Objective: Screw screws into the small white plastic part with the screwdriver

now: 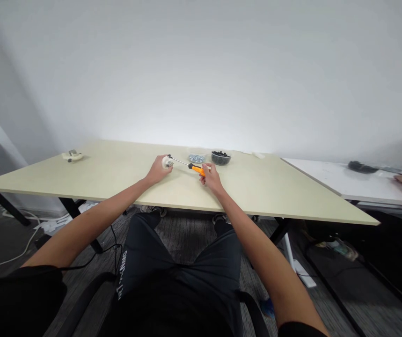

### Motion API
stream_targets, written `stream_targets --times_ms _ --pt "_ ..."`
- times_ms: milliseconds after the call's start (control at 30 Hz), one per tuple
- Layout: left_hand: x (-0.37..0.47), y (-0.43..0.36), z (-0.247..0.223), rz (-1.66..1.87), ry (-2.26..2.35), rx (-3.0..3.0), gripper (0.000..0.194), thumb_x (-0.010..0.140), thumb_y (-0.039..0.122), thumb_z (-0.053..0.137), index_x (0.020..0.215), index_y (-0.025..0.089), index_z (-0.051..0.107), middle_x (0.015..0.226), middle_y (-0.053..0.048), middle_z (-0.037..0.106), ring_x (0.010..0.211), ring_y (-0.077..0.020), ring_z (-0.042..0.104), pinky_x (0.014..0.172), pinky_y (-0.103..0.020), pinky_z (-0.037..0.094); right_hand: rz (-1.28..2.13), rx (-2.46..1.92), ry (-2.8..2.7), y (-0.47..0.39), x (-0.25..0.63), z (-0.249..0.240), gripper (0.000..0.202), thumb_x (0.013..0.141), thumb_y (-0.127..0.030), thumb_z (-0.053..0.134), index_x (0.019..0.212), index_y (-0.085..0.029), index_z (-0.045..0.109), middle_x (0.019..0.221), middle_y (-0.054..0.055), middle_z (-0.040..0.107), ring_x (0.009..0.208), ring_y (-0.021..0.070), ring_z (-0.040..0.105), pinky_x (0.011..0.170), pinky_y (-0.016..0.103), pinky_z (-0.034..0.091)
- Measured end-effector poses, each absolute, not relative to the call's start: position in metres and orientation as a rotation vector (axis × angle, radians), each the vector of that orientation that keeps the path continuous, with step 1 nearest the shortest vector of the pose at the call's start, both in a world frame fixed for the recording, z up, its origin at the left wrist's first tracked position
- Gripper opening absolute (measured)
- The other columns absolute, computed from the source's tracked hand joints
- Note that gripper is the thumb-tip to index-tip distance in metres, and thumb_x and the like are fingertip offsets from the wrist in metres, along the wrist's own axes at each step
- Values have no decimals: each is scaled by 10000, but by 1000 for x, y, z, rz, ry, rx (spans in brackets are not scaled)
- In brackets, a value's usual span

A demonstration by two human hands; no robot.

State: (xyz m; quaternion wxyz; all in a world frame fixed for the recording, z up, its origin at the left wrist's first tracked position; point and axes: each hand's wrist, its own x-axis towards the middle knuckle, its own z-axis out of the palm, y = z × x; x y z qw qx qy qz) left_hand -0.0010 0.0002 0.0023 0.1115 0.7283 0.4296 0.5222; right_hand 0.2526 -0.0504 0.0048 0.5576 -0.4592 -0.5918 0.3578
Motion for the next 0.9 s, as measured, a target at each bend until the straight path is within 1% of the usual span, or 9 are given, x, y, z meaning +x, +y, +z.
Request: stream_targets --times_ms 100,167,300,400,533,600,700,800,900 --pt "-1 0 2 1530 1281 2137 540 741 264 658 1238 166 473 1238 -123 503 1192 -257 505 1068 -397 368 857 -1080 -1403 -48 252 3 503 779 -437 639 1147 -225 369 742 -37 551 531 111 524 497 233 443" --pt "-1 0 2 1521 1280 2144 534 743 267 654 1236 168 475 1234 -122 504 1189 -257 508 1061 -397 376 812 -1085 -1392 -46 253 2 523 755 -385 659 1151 -224 358 729 -48 545 537 108 522 518 233 452" --pt "-1 -1 3 1509 1263 2149 519 738 262 652 1222 174 486 1221 -119 510 1183 -258 511 1050 -401 387 794 -1103 -1399 -49 253 4 417 839 -512 537 1102 -230 378 689 -40 548 490 114 514 465 230 426" --pt "-1 -2 3 1528 1253 2124 524 733 258 653 1224 186 486 1231 -113 509 1190 -261 506 1060 -408 379 829 -1113 -1454 -53 252 5 422 850 -569 497 1079 -228 400 653 -42 535 443 110 481 411 216 372" --pt "-1 0 3 1531 1257 2114 540 725 261 660 1230 186 483 1234 -112 508 1192 -264 504 1073 -412 366 825 -1076 -1474 -56 251 6 500 754 -390 655 1129 -230 367 647 -78 512 448 88 446 443 200 361" --pt "-2 1 2 1523 1274 2119 543 731 272 657 1235 177 478 1237 -119 505 1191 -264 507 1070 -407 370 816 -1056 -1459 -55 251 7 487 737 -344 662 1103 -230 362 654 -82 515 465 85 458 466 199 375" --pt "-1 1 2 1510 1278 2140 542 737 274 653 1237 166 475 1241 -127 504 1195 -264 506 1067 -403 374 819 -1080 -1408 -55 252 7 402 810 -460 582 1067 -229 377 673 -53 544 476 101 496 456 211 398" --pt "-1 -1 2 1501 1263 2162 536 736 263 656 1234 180 476 1241 -119 511 1193 -259 506 1065 -406 375 799 -1136 -1396 -56 251 8 407 860 -580 466 1048 -224 406 683 -26 558 464 109 506 421 213 388" --pt "-1 -1 2 1521 1272 2144 530 736 255 656 1230 185 479 1238 -114 514 1193 -254 507 1067 -405 373 766 -1119 -1476 -56 250 7 434 814 -524 575 1074 -225 400 654 -57 521 453 95 467 428 201 371"
